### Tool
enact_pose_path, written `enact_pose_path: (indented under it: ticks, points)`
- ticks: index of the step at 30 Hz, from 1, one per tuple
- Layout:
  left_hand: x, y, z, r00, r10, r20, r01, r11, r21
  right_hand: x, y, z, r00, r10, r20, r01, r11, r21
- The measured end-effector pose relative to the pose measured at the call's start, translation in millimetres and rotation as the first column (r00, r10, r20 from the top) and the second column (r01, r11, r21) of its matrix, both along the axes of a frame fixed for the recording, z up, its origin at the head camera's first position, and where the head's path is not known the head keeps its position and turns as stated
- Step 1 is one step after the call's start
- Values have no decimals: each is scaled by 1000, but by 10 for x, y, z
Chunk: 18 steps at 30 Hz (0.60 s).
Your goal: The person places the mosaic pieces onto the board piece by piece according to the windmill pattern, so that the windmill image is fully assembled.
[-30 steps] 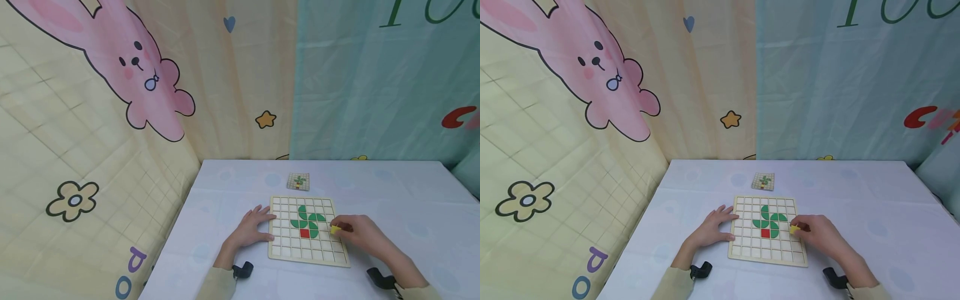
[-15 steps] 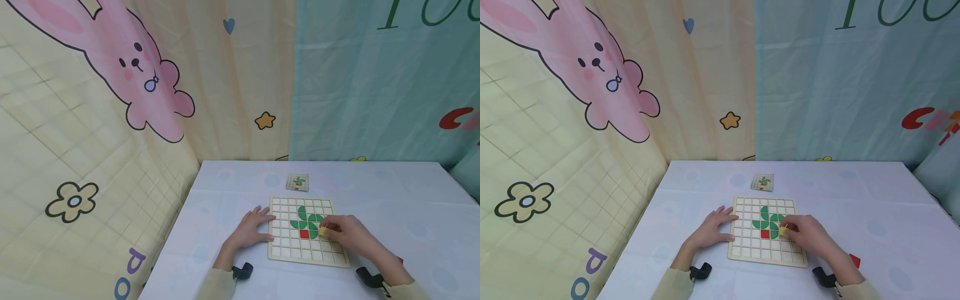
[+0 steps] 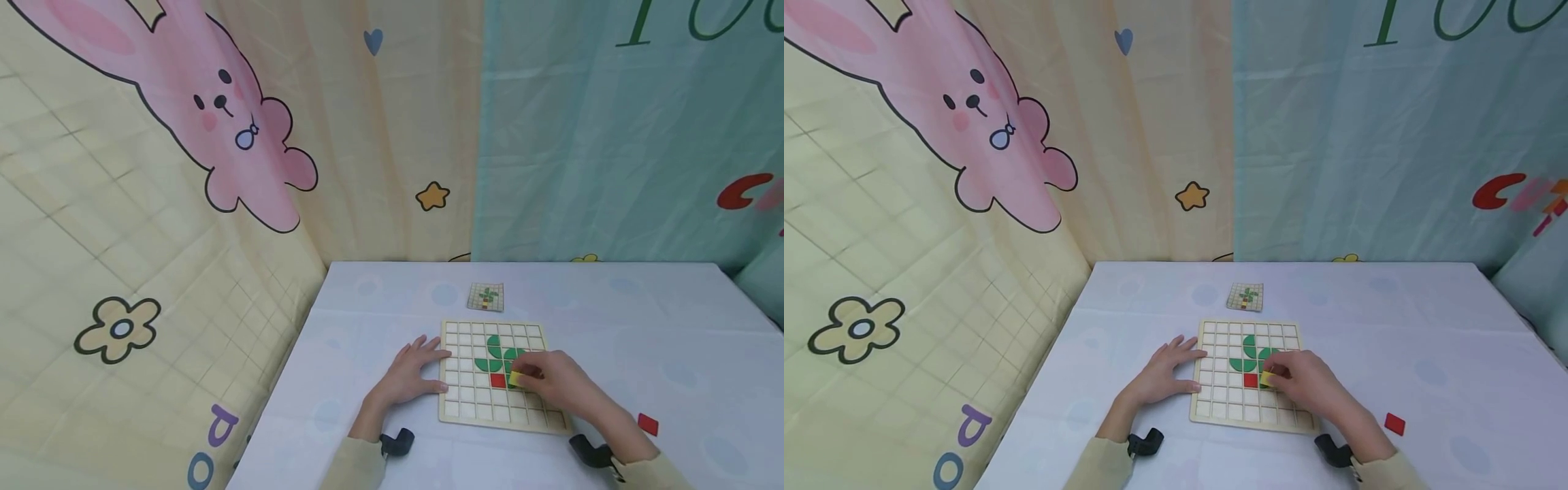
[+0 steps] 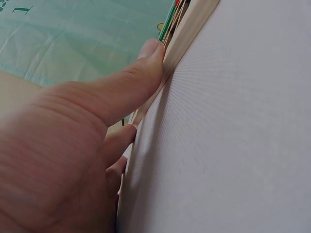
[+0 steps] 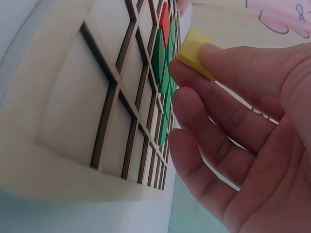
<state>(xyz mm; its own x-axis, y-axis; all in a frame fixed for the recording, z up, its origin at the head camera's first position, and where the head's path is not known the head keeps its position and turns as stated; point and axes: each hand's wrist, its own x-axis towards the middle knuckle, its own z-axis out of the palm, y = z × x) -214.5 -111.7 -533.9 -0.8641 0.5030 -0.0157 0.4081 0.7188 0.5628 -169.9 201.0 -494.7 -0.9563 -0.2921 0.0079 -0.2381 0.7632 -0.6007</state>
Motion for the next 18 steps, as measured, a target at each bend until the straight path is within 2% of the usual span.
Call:
enact_pose_path:
  ticks: [7, 12, 18]
  points:
    - [-41, 23, -35, 1000, 9, -5, -9, 1000, -6, 2, -49, 18, 998, 56, -39, -56, 998, 8]
    - [-53, 26, -49, 1000, 14, -19, -14, 1000, -17, 6, -107, 19, 998, 51, -30, -51, 999, 3]
    - [-23, 25, 0, 1000, 22, -5, -22, 1000, -6, 19, -170, -3, 998, 65, -4, -65, 998, 0]
